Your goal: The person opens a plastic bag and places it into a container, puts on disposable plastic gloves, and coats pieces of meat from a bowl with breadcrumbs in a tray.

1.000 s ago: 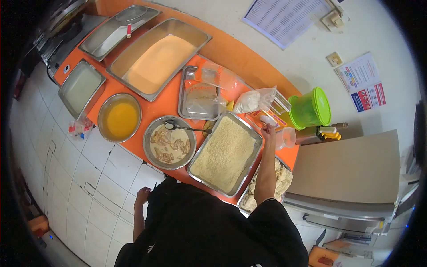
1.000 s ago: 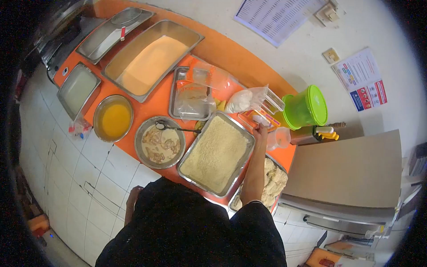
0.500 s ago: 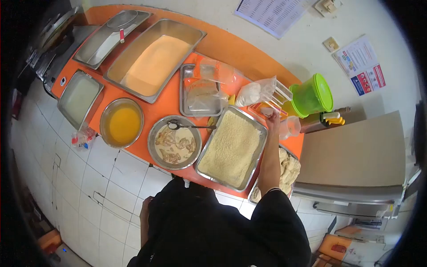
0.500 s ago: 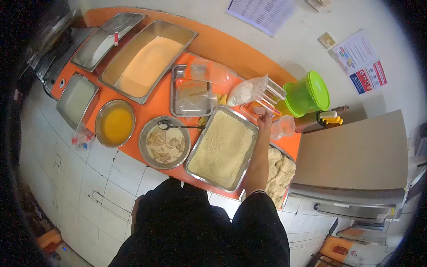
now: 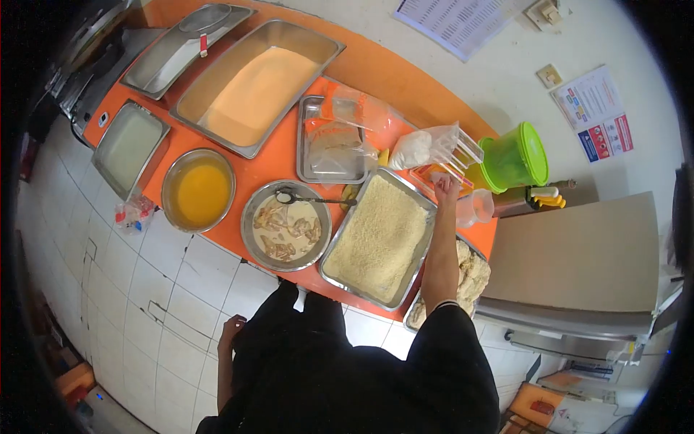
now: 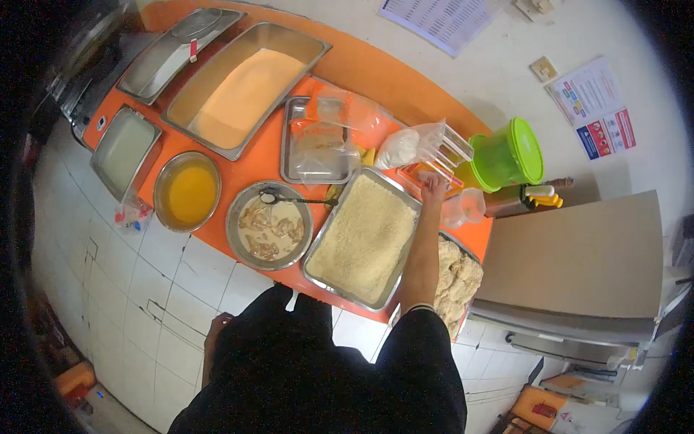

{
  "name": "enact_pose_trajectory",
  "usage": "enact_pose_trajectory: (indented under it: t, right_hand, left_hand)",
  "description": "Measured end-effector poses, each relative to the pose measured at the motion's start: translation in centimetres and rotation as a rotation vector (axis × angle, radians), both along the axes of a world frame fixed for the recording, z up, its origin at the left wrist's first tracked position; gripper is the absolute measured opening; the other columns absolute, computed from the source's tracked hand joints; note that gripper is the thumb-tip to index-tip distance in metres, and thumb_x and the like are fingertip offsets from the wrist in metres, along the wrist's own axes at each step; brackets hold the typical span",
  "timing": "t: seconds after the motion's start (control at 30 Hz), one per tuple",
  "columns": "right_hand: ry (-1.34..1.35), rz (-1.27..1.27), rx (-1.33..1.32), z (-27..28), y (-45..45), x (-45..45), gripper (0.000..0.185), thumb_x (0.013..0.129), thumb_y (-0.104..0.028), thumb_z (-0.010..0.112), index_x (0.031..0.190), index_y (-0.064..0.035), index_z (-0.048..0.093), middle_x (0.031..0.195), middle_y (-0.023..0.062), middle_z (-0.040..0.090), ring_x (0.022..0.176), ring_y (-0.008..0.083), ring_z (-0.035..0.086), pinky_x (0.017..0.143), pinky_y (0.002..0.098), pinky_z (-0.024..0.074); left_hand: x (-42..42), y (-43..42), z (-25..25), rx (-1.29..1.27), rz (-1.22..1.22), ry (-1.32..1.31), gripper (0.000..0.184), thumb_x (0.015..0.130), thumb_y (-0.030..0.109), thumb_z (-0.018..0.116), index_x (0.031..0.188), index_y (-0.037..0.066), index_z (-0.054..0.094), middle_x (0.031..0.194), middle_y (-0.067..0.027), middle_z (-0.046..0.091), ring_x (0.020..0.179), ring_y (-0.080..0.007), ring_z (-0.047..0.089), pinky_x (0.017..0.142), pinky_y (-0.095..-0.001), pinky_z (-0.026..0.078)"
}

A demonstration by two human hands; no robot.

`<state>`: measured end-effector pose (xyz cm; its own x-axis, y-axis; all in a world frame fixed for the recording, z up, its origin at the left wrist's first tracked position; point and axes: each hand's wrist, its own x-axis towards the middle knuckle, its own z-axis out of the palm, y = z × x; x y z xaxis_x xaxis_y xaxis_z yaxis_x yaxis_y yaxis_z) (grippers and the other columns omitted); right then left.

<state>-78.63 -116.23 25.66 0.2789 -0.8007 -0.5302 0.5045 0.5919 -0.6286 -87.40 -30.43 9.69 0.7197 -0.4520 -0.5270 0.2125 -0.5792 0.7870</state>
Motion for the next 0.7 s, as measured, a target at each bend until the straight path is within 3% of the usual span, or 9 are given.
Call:
enact_pose_trajectory:
  t: [0.07, 0.1, 0.17, 0.37, 0.5, 0.6, 0.7]
  right_hand:
    - [-0.139, 0.17, -0.167, 1.1, 0.9, 0.5, 0.006, 0.09, -0.006, 0.055, 0.088, -0.0112, 0.056, 0.069, -0.0005, 0.052, 0.058, 0.0135, 0.051, 0.049, 0.0248, 0.0414]
    - [-0.139, 0.176, -0.163, -0.1, -0.2, 0.8, 0.006, 0.09, -0.006, 0.055, 0.088, -0.0112, 0.056, 0.069, -0.0005, 0.052, 0.058, 0.0135, 0.051, 0.049, 0.0248, 0.0414]
    - [0.076, 0.029, 0.094, -3.8, -3.6, 0.7, 0.004, 0.092, -0.009, 0.057, 0.089, -0.011, 0.056, 0.07, -0.0008, 0.052, 0.06, 0.0122, 0.051, 0.051, 0.025, 0.0421]
    - [0.04, 0.083, 0.0, -7.0, -2.1, -1.5, 0.016, 0.096, -0.02, 0.06, 0.088, -0.008, 0.053, 0.066, 0.0017, 0.05, 0.055, 0.0132, 0.047, 0.049, 0.0219, 0.0423]
    - [0.007, 0.04, -0.087, -2.4, 1.1, -3.5, 0.01, 0.092, -0.017, 0.064, 0.09, -0.0089, 0.059, 0.07, 0.0005, 0.056, 0.059, 0.0117, 0.054, 0.05, 0.0221, 0.0437]
    - [0.017, 0.02, 0.029, 0.5, 2.0, -3.6, 0.008, 0.091, -0.014, 0.065, 0.089, -0.0085, 0.06, 0.068, -0.0002, 0.056, 0.059, 0.011, 0.054, 0.052, 0.0225, 0.043]
    - [-0.054, 0.157, -0.149, 3.2, 6.0, -5.1, 0.007, 0.091, -0.011, 0.064, 0.09, -0.0072, 0.059, 0.066, 0.0002, 0.055, 0.058, 0.011, 0.053, 0.053, 0.0232, 0.0421]
  left_hand:
    - [-1.1, 0.1, 0.2, 0.045, 0.011, 0.024, 0.022, 0.084, 0.017, 0.06, 0.102, 0.006, 0.068, 0.094, -0.0135, 0.072, 0.091, -0.0281, 0.07, 0.077, -0.0374, 0.054]
    - [-1.3, -0.2, 0.6, 0.064, 0.008, 0.03, 0.022, 0.084, 0.017, 0.06, 0.102, 0.006, 0.068, 0.094, -0.0136, 0.072, 0.091, -0.0283, 0.07, 0.077, -0.0375, 0.054]
    - [-1.7, -0.6, 1.1, 0.086, 0.012, 0.049, 0.022, 0.084, 0.016, 0.06, 0.103, 0.006, 0.067, 0.094, -0.014, 0.072, 0.091, -0.0287, 0.07, 0.077, -0.0377, 0.054]
    - [-2.5, -0.4, 1.8, 0.109, 0.003, 0.082, 0.022, 0.085, 0.015, 0.06, 0.103, 0.006, 0.067, 0.094, -0.0149, 0.071, 0.09, -0.0299, 0.069, 0.077, -0.0384, 0.054]
    - [-1.6, -1.2, 1.4, 0.101, -0.04, 0.075, 0.022, 0.085, 0.015, 0.059, 0.104, 0.006, 0.066, 0.094, -0.0155, 0.071, 0.09, -0.0308, 0.069, 0.077, -0.0389, 0.054]
    - [0.5, -3.0, 1.5, 0.091, -0.095, 0.041, 0.022, 0.085, 0.014, 0.059, 0.104, 0.006, 0.066, 0.094, -0.0159, 0.071, 0.09, -0.0314, 0.069, 0.077, -0.0393, 0.054]
    - [3.2, -5.0, 2.8, 0.138, -0.186, -0.039, 0.022, 0.085, 0.014, 0.058, 0.105, 0.006, 0.066, 0.094, -0.0164, 0.071, 0.089, -0.032, 0.069, 0.077, -0.0396, 0.054]
